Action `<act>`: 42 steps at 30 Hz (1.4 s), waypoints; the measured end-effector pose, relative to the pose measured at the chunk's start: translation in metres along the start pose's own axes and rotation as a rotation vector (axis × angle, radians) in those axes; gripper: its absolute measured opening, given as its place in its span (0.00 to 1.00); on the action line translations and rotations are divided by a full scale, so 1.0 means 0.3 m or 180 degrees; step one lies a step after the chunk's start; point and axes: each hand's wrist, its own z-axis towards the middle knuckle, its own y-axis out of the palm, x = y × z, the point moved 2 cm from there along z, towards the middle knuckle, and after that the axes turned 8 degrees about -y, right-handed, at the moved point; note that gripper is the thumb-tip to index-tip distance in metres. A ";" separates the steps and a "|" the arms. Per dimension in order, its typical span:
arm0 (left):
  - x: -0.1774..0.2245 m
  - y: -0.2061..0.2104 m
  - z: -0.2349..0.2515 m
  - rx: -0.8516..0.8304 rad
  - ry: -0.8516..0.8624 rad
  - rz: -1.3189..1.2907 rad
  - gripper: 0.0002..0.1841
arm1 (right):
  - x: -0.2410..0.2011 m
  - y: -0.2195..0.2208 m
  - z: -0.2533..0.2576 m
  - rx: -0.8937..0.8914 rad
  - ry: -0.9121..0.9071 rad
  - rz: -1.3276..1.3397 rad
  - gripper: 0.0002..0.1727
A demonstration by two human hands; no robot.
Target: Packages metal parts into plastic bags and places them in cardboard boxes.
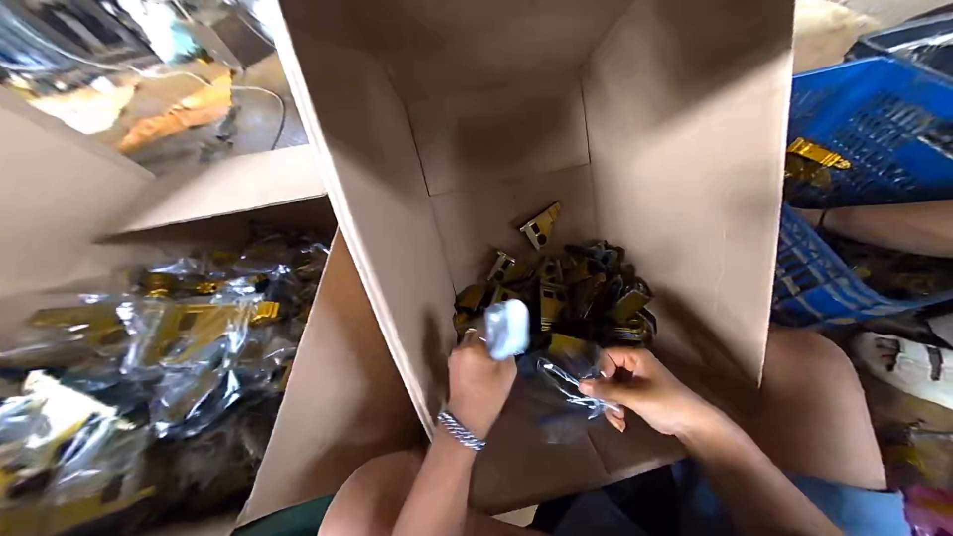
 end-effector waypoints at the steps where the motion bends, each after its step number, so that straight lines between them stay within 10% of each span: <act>1: 0.007 0.003 -0.008 -0.0260 -0.0254 -0.0571 0.14 | 0.007 0.012 -0.002 0.0108 -0.0031 -0.0014 0.15; 6: 0.077 0.065 -0.072 -0.1821 -0.0663 -0.2443 0.22 | -0.028 0.051 0.034 -0.0735 -0.0772 -0.0820 0.16; 11: -0.022 -0.041 0.021 -0.0041 -0.0025 -0.0090 0.17 | 0.065 -0.116 0.290 -0.0155 0.0045 -0.0967 0.13; 15: -0.024 -0.055 0.068 0.0405 0.0198 -0.0664 0.17 | 0.198 -0.087 0.575 -0.1416 0.0497 -0.3748 0.37; 19: -0.011 -0.055 0.096 0.0736 0.0181 -0.1156 0.19 | 0.335 -0.115 0.690 -0.2338 -0.0257 -0.4733 0.26; 24: 0.000 -0.053 0.089 0.0896 0.0181 -0.0693 0.20 | 0.153 -0.224 0.590 -0.1046 -0.0444 -0.4165 0.19; 28: 0.013 -0.021 0.080 0.0750 0.0089 -0.0763 0.23 | -0.008 -0.205 0.348 0.1372 -0.1393 -0.1132 0.24; 30: 0.030 0.006 0.074 0.0689 0.0078 -0.1151 0.22 | -0.084 -0.129 0.227 0.1319 -0.1232 0.0708 0.27; 34: 0.078 0.036 0.049 0.0505 -0.0476 -0.2346 0.23 | -0.103 0.029 0.124 0.0641 -0.1129 0.1151 0.26; 42: 0.118 -0.088 0.043 0.0206 -0.1431 -0.3480 0.08 | -0.118 0.039 0.074 -0.0073 -0.3059 -0.1524 0.23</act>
